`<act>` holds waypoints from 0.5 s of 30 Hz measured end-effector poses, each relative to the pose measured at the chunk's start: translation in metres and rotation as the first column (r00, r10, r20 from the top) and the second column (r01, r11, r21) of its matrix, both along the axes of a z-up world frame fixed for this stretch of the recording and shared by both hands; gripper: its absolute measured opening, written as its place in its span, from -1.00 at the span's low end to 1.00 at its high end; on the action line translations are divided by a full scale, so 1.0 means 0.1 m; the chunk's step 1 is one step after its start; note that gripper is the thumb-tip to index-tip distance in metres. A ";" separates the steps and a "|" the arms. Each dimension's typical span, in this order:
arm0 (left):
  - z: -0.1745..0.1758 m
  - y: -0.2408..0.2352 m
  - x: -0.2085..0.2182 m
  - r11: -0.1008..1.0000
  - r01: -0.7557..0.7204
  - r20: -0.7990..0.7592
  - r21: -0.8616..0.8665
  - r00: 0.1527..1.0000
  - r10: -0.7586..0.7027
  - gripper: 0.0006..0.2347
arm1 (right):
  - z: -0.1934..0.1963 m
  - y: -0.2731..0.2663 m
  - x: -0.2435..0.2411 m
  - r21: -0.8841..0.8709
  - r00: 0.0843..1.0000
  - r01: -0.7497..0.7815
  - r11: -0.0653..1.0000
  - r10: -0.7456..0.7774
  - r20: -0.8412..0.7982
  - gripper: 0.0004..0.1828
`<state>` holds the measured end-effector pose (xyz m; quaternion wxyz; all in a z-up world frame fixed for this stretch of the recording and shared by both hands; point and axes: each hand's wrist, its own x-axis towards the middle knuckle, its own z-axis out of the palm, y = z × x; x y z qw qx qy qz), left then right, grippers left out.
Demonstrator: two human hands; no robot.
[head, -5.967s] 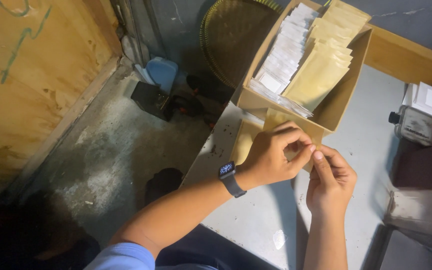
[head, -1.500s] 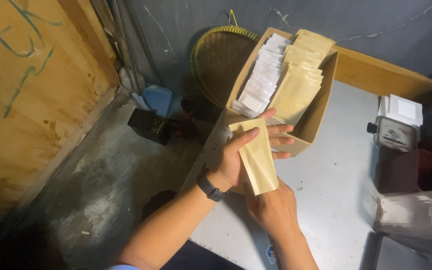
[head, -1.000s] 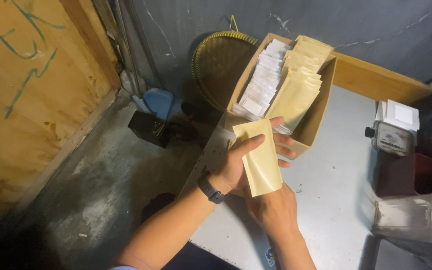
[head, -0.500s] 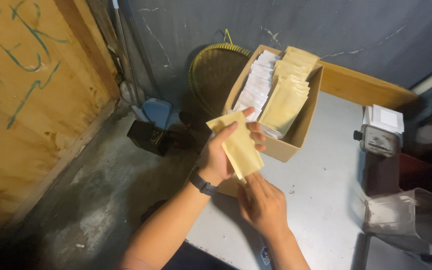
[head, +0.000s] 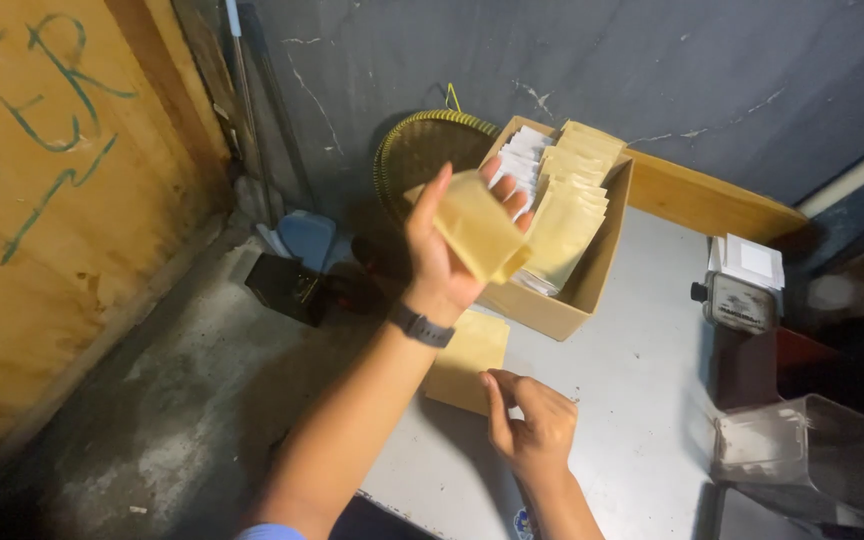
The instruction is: The person places small white packets inside larger paper envelopes by hand, then organizes the filled envelopes in a cardboard box.
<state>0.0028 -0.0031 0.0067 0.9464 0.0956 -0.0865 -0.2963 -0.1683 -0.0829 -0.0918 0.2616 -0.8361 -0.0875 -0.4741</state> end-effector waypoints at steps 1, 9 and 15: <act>0.07 -0.02 0.03 1.000 -0.002 -0.003 -0.003 1.000 0.002 -0.58 | -0.01 -0.01 0.00 -0.003 1.000 -0.002 1.000 0.002 -0.003 -0.83; 0.40 0.10 0.18 0.913 -0.019 0.197 -0.408 0.974 0.108 -0.52 | -0.10 -0.09 0.00 0.014 0.984 0.006 1.000 -0.004 -0.178 -0.75; 0.43 0.15 0.20 0.920 -0.118 0.273 -0.373 0.934 0.231 -0.53 | 0.29 0.02 -0.11 0.104 0.976 -0.066 0.992 0.086 -0.199 -0.88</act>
